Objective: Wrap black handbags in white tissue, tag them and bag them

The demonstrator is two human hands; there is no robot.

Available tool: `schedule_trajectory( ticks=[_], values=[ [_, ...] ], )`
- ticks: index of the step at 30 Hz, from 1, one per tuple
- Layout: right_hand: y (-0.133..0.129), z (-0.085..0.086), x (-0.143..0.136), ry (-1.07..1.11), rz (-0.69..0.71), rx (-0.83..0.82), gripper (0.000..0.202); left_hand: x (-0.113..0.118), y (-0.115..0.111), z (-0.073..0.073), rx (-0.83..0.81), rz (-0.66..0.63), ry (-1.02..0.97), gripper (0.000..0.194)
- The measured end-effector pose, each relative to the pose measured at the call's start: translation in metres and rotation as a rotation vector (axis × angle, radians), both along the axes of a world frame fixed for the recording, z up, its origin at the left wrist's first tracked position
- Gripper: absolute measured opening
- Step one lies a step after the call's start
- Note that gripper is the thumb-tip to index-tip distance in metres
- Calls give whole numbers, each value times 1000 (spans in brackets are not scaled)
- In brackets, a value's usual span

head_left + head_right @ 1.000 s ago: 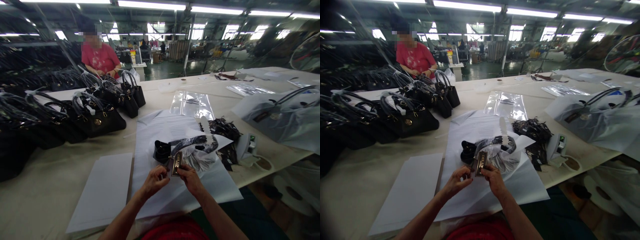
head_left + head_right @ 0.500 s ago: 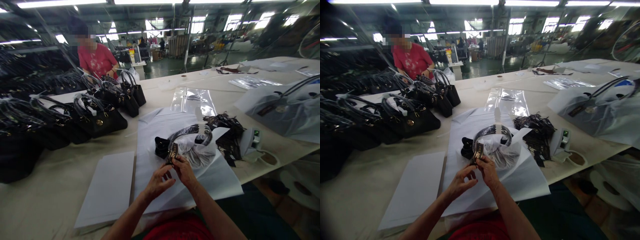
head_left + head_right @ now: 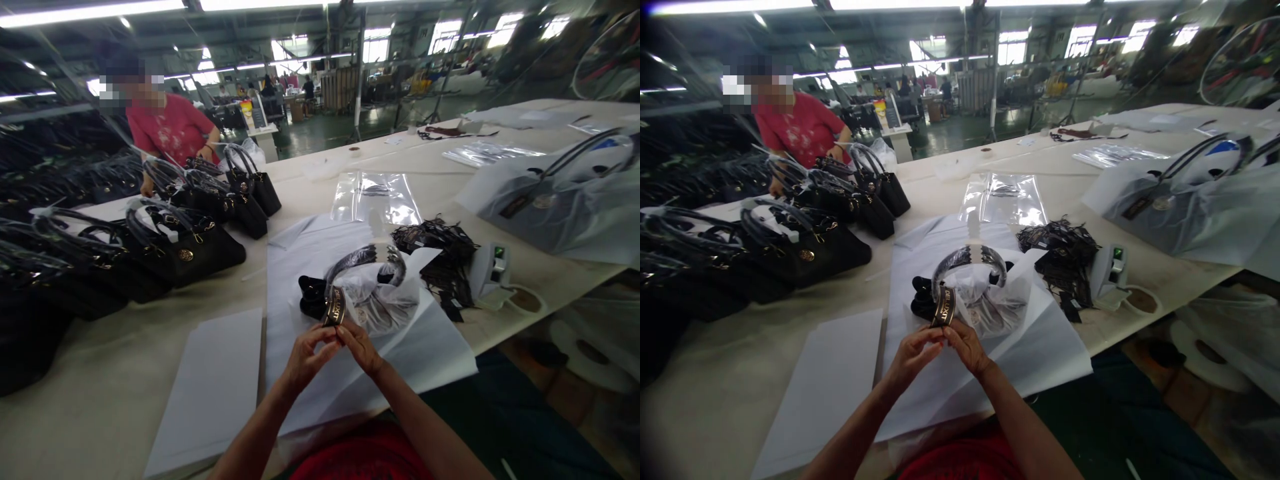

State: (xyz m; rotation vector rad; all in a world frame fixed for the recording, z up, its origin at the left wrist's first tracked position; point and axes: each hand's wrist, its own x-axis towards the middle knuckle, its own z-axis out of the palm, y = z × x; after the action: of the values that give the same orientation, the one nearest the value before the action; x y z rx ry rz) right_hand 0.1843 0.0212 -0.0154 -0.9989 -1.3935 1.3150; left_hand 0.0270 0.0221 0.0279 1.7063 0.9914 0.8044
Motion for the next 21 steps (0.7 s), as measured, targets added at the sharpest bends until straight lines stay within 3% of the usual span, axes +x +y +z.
schedule_trajectory(
  ticks=[6, 10, 14, 18, 21],
  values=[
    [-1, -12, -2, 125, -88, -144, 31, -10, 4, -2, 16, 68, 26, 29],
    [-2, -3, 0, 118, -220, -184, 32, -17, 0, -3, 78, 131, 100, 27],
    [2, 14, 1, 137, -333, -176, 30, -13, -6, -9, 43, 393, 69, 23],
    [4, 24, 1, 151, -343, -175, 26, 0, -2, -14, -60, 708, -14, 25],
    [3, 25, 1, 201, -352, -204, 27, 4, 0, -14, -118, 776, -140, 28]
  ],
)
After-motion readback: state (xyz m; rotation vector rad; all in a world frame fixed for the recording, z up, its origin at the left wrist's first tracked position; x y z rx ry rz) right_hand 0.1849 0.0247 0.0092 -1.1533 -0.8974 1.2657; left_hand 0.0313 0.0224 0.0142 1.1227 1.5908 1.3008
